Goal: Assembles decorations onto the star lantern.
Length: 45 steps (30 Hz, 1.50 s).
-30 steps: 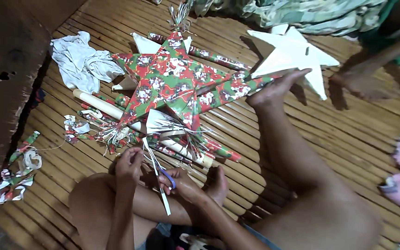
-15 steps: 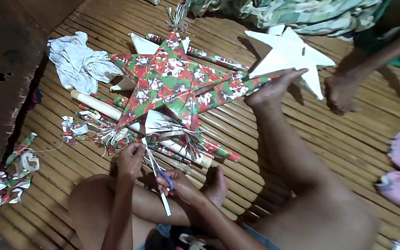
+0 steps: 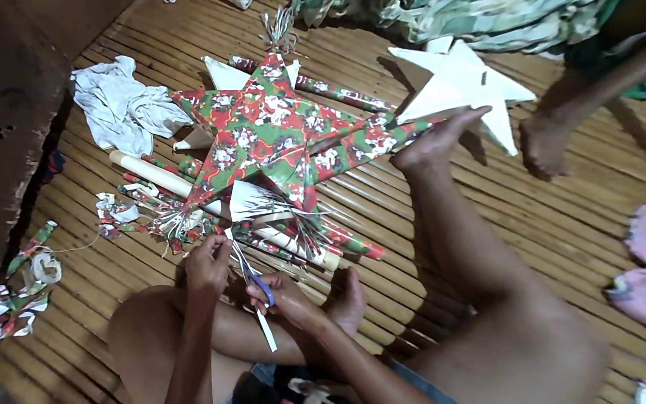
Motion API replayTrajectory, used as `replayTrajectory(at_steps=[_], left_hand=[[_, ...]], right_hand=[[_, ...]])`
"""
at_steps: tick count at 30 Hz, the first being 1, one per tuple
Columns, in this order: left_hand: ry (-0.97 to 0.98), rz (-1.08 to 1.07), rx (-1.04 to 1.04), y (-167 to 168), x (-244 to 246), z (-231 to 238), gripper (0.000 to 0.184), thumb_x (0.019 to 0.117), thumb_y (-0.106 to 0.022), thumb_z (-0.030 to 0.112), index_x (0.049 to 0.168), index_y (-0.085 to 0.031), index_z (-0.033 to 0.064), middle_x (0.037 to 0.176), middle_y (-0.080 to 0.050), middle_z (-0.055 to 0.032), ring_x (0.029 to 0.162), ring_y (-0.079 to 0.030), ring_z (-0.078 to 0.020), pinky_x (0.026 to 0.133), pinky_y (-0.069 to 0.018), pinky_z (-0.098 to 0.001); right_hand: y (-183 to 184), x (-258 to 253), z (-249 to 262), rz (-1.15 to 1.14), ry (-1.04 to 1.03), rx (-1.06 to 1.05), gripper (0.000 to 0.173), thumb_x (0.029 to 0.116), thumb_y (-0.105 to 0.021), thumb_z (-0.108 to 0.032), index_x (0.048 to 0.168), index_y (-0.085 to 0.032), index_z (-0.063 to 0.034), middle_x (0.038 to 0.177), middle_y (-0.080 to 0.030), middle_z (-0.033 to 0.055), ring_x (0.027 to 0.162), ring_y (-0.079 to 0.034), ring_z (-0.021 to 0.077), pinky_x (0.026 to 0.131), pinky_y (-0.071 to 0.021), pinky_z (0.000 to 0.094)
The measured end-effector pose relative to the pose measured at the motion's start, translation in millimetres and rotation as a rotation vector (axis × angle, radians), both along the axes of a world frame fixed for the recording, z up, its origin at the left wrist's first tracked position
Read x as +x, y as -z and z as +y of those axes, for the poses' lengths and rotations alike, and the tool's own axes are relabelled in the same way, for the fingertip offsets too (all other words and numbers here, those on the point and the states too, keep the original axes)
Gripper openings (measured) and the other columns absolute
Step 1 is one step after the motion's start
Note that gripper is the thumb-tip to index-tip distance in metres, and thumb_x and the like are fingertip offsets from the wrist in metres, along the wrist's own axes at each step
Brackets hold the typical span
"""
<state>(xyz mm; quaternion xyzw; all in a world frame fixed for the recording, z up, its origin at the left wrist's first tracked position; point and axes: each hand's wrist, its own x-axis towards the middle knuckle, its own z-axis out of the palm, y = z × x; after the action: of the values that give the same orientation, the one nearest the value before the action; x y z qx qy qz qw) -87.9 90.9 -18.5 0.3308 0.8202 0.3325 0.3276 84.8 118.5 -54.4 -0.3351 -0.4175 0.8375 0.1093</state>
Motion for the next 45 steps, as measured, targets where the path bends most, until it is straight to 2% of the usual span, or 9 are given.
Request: replayTrajectory(at_steps=[10,14,18,29,33,35,38,41,45], left_hand=[[0.067,0.1,0.045,4,-1,-5,0.022,0.1036,-0.056,0.018,0.106,-0.069,0.0008,0.09,-0.069,-0.0089,0.082,-0.065,-0.0172,0.08,-0.0513,-0.0426],[0.059,0.111,0.033,3,0,-5,0.022,0.1038,-0.057,0.018,0.104,-0.069,0.0011,0.086,-0.067,-0.0071,0.077,-0.062,-0.0158,0.076,-0.0499,-0.0404],[0.044,0.11,0.023,2,0,-4,0.02,0.1037,-0.057,0.017,0.103,-0.07,0.0016,0.086,-0.068,-0.0068,0.076,-0.062,-0.015,0.075,-0.05,-0.0398],[0.029,0.163,0.015,3,2,-6,0.02,0.1026,-0.058,0.019,0.101,-0.071,0.0038,0.084,-0.068,-0.0062,0.078,-0.063,-0.0182,0.078,-0.048,-0.0469],[-0.031,0.075,0.072,6,-1,-6,0.025,0.104,-0.053,0.019,0.104,-0.071,0.0007,0.092,-0.071,-0.0087,0.085,-0.068,-0.0165,0.082,-0.0529,-0.0419],[-0.071,0.035,0.109,10,-4,-4,0.023,0.1035,-0.055,0.016,0.104,-0.07,-0.0011,0.092,-0.071,-0.009,0.084,-0.068,-0.0138,0.082,-0.0545,-0.0366],[-0.101,0.013,0.116,8,-5,1,0.019,0.1018,-0.06,0.014,0.106,-0.068,-0.0025,0.093,-0.069,-0.01,0.082,-0.067,-0.0124,0.08,-0.0544,-0.0341],[-0.103,0.01,0.088,4,-4,10,0.018,0.1001,-0.065,0.016,0.109,-0.068,0.0007,0.093,-0.069,-0.0077,0.079,-0.065,-0.0111,0.077,-0.0534,-0.0332],[-0.081,0.046,0.044,5,-5,18,0.016,0.0998,-0.066,0.019,0.104,-0.071,0.0042,0.088,-0.069,-0.0048,0.074,-0.064,-0.0114,0.074,-0.0527,-0.0346]], right_hand=[[1,-3,4,-0.009,-0.017,0.021,0.022,0.1002,-0.062,-0.018,0.081,-0.068,-0.0078,0.066,-0.066,-0.0073,0.049,-0.049,-0.0062,0.043,-0.0343,0.0117],[2,-3,4,-0.002,-0.02,0.029,0.023,0.0997,-0.062,-0.019,0.08,-0.068,-0.0078,0.066,-0.065,-0.0073,0.049,-0.049,-0.0061,0.044,-0.0342,0.0119],[1,-4,4,-0.009,-0.017,0.038,0.021,0.0992,-0.064,-0.017,0.082,-0.069,-0.0066,0.066,-0.065,-0.0078,0.05,-0.05,-0.0059,0.045,-0.0365,0.0116],[3,-5,4,-0.031,-0.008,0.052,0.021,0.0979,-0.067,-0.016,0.079,-0.068,-0.0071,0.065,-0.065,-0.0072,0.051,-0.052,-0.0049,0.047,-0.0396,0.0121],[3,-5,5,-0.033,-0.014,0.059,0.021,0.0974,-0.067,-0.015,0.078,-0.068,-0.0071,0.065,-0.065,-0.0072,0.051,-0.052,-0.0049,0.047,-0.0398,0.0122],[2,-5,5,-0.048,-0.018,0.062,0.02,0.0974,-0.067,-0.014,0.079,-0.069,-0.0064,0.066,-0.065,-0.0071,0.051,-0.052,-0.0049,0.047,-0.0396,0.0123],[0,-6,5,-0.061,-0.022,0.062,0.019,0.098,-0.066,-0.014,0.08,-0.069,-0.0061,0.065,-0.065,-0.0076,0.051,-0.052,-0.0051,0.047,-0.0398,0.0123],[0,-5,5,-0.052,-0.016,0.047,0.02,0.0991,-0.064,-0.014,0.081,-0.069,-0.0063,0.065,-0.065,-0.0077,0.051,-0.052,-0.0051,0.047,-0.0395,0.0123],[3,-4,5,-0.025,-0.004,0.021,0.021,0.099,-0.064,-0.014,0.081,-0.07,-0.0073,0.065,-0.065,-0.0078,0.049,-0.051,-0.0053,0.045,-0.0372,0.0122]])
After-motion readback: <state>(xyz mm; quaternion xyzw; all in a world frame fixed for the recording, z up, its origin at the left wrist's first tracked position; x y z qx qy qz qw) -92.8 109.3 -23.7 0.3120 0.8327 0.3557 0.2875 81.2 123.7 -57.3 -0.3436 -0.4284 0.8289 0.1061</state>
